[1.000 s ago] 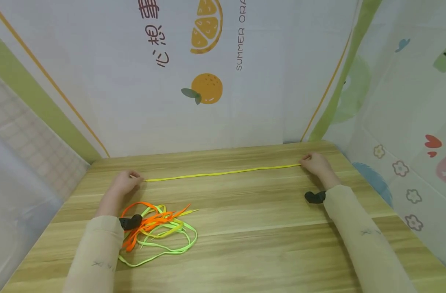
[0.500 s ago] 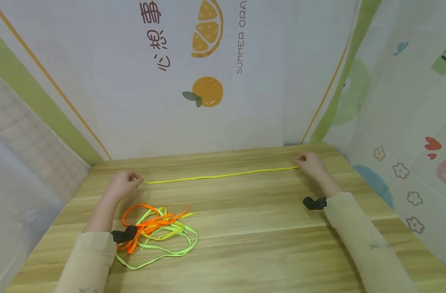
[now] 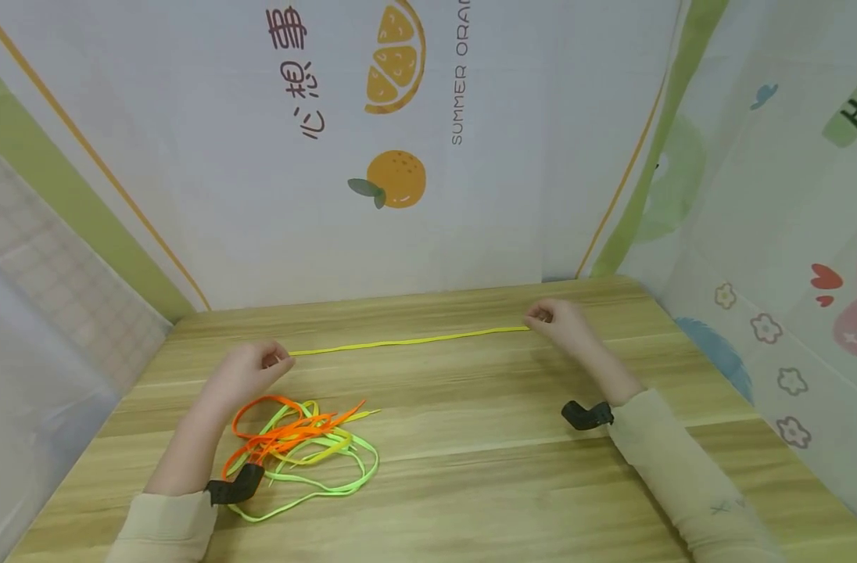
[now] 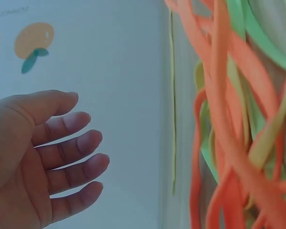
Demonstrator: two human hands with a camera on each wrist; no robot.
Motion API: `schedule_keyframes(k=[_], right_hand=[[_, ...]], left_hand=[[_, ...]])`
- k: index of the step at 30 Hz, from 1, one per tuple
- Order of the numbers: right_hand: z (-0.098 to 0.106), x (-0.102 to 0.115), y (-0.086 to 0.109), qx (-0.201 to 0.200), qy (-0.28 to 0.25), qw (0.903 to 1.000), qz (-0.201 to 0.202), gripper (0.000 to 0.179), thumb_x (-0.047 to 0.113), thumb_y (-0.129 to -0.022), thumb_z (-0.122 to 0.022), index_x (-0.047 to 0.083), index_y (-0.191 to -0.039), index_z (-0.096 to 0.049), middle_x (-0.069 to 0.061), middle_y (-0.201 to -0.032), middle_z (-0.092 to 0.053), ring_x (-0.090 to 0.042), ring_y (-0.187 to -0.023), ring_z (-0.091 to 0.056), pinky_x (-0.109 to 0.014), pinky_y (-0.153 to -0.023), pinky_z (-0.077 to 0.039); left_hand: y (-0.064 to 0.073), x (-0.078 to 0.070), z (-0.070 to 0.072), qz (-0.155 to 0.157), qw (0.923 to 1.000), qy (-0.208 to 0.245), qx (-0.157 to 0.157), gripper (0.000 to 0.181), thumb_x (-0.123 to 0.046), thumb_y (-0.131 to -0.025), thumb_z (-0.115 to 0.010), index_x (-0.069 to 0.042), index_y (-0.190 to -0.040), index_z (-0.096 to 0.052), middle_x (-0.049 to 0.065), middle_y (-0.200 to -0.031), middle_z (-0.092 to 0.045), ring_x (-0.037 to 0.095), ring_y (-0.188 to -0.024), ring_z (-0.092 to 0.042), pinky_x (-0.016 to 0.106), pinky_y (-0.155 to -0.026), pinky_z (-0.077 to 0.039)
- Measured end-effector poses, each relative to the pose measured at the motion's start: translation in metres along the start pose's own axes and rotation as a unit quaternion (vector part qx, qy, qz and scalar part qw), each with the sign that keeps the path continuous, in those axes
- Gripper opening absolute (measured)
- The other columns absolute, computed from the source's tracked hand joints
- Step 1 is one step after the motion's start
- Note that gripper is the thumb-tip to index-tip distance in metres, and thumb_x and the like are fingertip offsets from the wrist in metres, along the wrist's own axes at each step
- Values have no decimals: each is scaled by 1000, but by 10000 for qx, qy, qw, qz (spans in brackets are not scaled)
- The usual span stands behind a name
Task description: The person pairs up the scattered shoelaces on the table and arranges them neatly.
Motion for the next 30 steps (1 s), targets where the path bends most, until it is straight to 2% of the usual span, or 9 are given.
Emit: schedule_keyframes(k=[3,6,10,15,19,24,30], right_hand=[[-7,15,3,56,-175,9996,200,17,20,-93,-64,4,-99,-68,-5,-88,-64,-21,-75,-53,-35,-64,-44],[-14,29,8,168,-349,9985,382,15,19,-93,-65,5,-98,-68,-3,-87,-64,-19,-75,-52,-35,-66,-44],[-22,45,14,217,-524,9962,668,10,17,-92,-66,7,-94,-69,1,-84,-63,-18,-73,-52,-34,-65,-44],[-33,64,24,341,-735,9917,996,8,16,-92,-66,10,-90,-69,5,-78,-60,-17,-70,-51,-32,-60,-43],[-41,78,32,502,-673,9900,1135,5,19,-91,-67,15,-89,-69,9,-77,-60,-14,-71,-52,-29,-57,-44],[-52,93,40,753,-531,9851,1451,5,20,-91,-67,16,-90,-69,12,-79,-60,-11,-73,-52,-27,-57,-45],[-67,107,46,1075,-399,9758,1860,7,18,-91,-68,13,-94,-70,13,-83,-61,-6,-74,-53,-25,-59,-47]], left_hand=[[8,-9,0,-130,9998,121,2,22,-25,-95,-61,-4,-94,-67,1,-74,-56,18,-66,-48,35,-61,-41],[17,-16,-1,-215,9993,249,177,20,-23,-95,-61,-4,-93,-66,2,-72,-56,17,-64,-46,33,-59,-41],[27,-23,-4,-303,9980,356,428,17,-22,-95,-62,-6,-94,-66,1,-75,-59,16,-65,-48,31,-59,-42],[36,-33,-7,-441,9972,322,506,16,-25,-94,-63,-9,-91,-67,-1,-75,-59,13,-65,-49,30,-60,-43],[42,-41,-8,-528,9967,207,574,19,-29,-94,-63,-10,-91,-68,-4,-76,-61,10,-65,-51,30,-61,-44],[49,-46,-8,-568,9958,81,709,19,-28,-94,-64,-11,-95,-70,-7,-78,-62,8,-68,-53,31,-63,-46],[56,-48,-13,-822,9950,-96,556,10,-22,-91,-66,-12,-91,-71,-13,-74,-58,3,-67,-51,28,-62,-46]])
Point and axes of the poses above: each hand's wrist, its own y-axis away from the middle knuckle, its own z-axis out of the back of the hand, x = y × z, the point moved 1 cm from there along -y, towards the middle knuckle
